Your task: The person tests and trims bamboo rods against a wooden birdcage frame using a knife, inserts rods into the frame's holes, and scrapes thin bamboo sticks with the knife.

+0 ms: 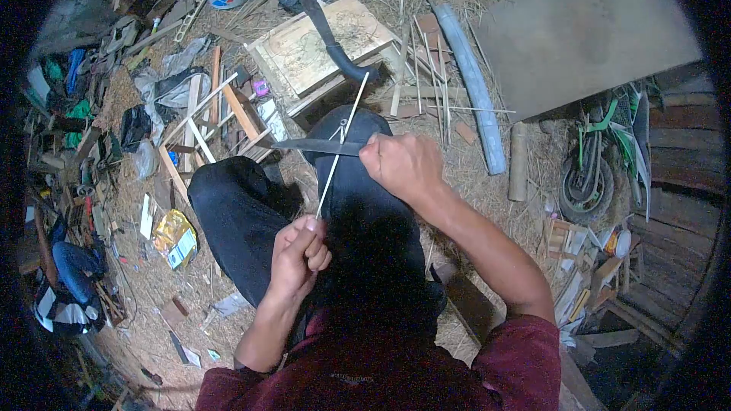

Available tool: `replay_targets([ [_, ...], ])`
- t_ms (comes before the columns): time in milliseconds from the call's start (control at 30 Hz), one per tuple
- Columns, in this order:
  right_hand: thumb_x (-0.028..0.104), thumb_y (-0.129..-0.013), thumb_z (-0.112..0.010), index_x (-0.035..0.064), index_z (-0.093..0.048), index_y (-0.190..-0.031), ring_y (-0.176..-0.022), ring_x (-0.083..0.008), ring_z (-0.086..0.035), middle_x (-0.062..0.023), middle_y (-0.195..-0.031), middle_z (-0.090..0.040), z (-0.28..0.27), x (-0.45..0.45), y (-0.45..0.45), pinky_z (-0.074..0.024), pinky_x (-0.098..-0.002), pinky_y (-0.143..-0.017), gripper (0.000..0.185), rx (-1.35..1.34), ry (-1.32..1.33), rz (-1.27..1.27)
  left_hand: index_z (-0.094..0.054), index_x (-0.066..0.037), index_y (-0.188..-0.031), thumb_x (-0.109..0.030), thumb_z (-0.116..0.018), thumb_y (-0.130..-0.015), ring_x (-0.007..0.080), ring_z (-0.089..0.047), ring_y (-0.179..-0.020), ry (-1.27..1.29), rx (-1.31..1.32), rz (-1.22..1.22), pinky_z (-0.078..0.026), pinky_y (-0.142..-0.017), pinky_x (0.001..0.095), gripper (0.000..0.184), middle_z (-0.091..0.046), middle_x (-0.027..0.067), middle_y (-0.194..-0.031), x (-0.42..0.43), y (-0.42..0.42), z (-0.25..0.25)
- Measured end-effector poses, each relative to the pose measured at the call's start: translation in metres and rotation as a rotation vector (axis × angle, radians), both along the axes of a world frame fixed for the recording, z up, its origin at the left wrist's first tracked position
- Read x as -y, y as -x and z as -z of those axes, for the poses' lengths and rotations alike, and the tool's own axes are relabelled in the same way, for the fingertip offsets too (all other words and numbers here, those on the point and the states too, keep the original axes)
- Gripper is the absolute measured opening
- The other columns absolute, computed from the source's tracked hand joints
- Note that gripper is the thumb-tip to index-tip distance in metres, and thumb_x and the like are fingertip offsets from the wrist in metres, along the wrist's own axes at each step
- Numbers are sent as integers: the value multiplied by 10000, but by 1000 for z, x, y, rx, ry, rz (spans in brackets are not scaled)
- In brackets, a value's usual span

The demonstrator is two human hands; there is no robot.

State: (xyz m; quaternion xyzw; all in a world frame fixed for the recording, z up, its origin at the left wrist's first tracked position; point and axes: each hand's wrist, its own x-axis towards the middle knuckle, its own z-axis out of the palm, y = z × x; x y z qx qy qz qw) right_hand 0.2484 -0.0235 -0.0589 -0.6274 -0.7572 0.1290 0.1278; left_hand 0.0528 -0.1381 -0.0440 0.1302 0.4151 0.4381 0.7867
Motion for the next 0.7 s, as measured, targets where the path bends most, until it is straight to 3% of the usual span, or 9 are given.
replay_targets([
  [267,332,-914,-453,-2,-688,-663,-571,-450,-619,-269,-610,-595,6,-12,-19,-518,-524,-586,480,10,31,89,-496,-63,-834,-262,-451,-1022,46,-261,-462,92,-81,122,-202,-442,229,278,-318,-65,-577,58,25,-13],
  [433,334,-913,-450,10,-685,-653,-580,-449,-611,-262,-608,-593,-6,-3,-12,-505,-527,-600,477,-157,1,-52,-468,-101,-803,-238,-440,-1009,65,-300,-460,49,19,151,-229,-434,231,249,-321,-68,-577,-1,-1,2],
  [700,316,-894,-464,11,-678,-633,-569,-438,-609,-259,-595,-586,-16,-1,-3,-502,-521,-581,455,-68,140,-199,-506,-41,-879,-131,-428,-980,47,-233,-396,95,159,113,-206,-398,238,156,-263,-89,-538,-76,-14,2],
])
